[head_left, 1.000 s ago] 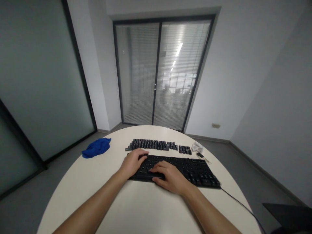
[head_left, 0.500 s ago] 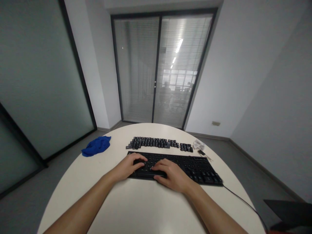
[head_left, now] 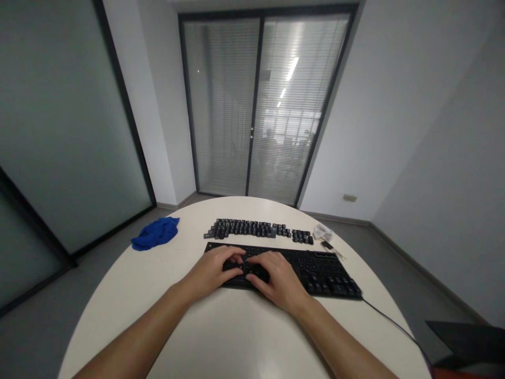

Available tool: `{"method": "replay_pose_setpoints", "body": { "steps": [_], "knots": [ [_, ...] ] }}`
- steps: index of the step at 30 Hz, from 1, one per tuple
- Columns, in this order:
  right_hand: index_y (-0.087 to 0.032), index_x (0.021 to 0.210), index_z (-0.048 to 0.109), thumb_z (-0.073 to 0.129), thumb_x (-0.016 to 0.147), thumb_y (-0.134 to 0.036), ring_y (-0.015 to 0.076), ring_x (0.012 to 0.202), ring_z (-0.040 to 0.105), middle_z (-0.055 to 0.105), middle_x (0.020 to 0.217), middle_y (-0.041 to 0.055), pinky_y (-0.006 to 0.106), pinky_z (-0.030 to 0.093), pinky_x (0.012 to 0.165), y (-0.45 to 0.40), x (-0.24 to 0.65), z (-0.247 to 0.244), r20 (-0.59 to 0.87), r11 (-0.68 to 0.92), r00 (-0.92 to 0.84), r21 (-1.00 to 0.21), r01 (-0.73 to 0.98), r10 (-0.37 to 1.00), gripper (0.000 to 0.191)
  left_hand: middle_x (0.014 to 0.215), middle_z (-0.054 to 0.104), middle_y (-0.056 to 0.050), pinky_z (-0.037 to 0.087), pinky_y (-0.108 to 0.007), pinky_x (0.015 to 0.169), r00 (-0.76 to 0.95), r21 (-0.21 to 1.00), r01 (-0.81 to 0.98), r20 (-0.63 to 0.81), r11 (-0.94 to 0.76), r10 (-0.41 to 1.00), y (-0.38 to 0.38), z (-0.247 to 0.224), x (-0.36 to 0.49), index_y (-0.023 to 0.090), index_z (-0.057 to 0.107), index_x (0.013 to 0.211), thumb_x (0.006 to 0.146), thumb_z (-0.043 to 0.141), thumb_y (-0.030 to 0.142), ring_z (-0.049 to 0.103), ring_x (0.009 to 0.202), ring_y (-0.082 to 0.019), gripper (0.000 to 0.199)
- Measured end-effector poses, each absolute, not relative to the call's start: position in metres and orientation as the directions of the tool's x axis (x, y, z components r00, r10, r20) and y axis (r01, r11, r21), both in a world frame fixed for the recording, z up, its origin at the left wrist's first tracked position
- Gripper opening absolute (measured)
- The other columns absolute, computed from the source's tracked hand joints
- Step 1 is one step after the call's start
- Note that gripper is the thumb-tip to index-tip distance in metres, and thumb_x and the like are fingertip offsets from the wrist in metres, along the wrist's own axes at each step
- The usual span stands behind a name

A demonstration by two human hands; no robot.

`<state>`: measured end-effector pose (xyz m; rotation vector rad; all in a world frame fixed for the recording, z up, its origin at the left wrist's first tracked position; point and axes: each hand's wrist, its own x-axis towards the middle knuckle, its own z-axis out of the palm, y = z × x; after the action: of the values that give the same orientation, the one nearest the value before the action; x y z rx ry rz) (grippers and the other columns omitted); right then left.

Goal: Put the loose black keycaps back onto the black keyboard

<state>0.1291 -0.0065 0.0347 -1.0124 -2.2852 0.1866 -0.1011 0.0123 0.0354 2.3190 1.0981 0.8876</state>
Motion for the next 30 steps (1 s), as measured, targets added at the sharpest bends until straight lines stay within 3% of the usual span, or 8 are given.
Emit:
{"method": "replay_pose_setpoints", "body": {
  "steps": [6,13,21,30],
  "knots": [
    [-0.026,0.119,0.064,0.064,0.095,-0.032,0.0211,0.100,0.066,0.075,0.108,0.0053,0.040,0.043,0.092,-0.005,0.129,0.032,0.503,0.751,-0.562,-0.369,0.547,0.656,0.024,0.102,0.072,-0.002,0.050,-0.034,0.091,0.480,0.551,0.565,0.386,-0.614,0.788,0.009,0.035,-0.096,0.025,0.064,0.117,0.085,0.071,0.029,0.066,0.096,-0.020,0.033],
    [-0.024,0.106,0.068,0.065,0.094,-0.032,0.0201,0.094,0.068,0.076,0.099,0.0033,0.039,0.045,0.090,-0.002,0.131,0.028,0.558,0.744,-0.502,-0.398,0.537,0.661,0.014,0.099,0.072,-0.001,0.049,-0.031,0.088,0.504,0.537,0.524,0.430,-0.661,0.749,0.007,0.037,-0.093,0.025,0.070,0.101,0.088,0.070,0.033,0.065,0.096,-0.019,0.015],
    [-0.024,0.107,0.066,0.064,0.094,-0.033,0.0210,0.099,0.067,0.075,0.105,0.0047,0.039,0.048,0.092,-0.002,0.129,0.027,0.514,0.702,-0.486,-0.421,0.575,0.707,0.017,0.114,0.069,-0.005,0.047,-0.034,0.098,0.529,0.569,0.498,0.398,-0.654,0.749,0.012,0.039,-0.101,0.026,0.068,0.120,0.096,0.057,0.028,0.061,0.109,-0.021,0.026],
    [-0.023,0.116,0.062,0.057,0.095,-0.021,0.0218,0.100,0.064,0.073,0.107,0.0052,0.040,0.047,0.091,-0.001,0.132,0.027,0.473,0.698,-0.519,-0.398,0.595,0.712,0.022,0.109,0.072,-0.003,0.046,-0.033,0.098,0.553,0.558,0.529,0.344,-0.639,0.759,0.021,0.031,-0.112,0.026,0.071,0.110,0.093,0.059,0.023,0.061,0.107,-0.020,0.021]
  ]
}}
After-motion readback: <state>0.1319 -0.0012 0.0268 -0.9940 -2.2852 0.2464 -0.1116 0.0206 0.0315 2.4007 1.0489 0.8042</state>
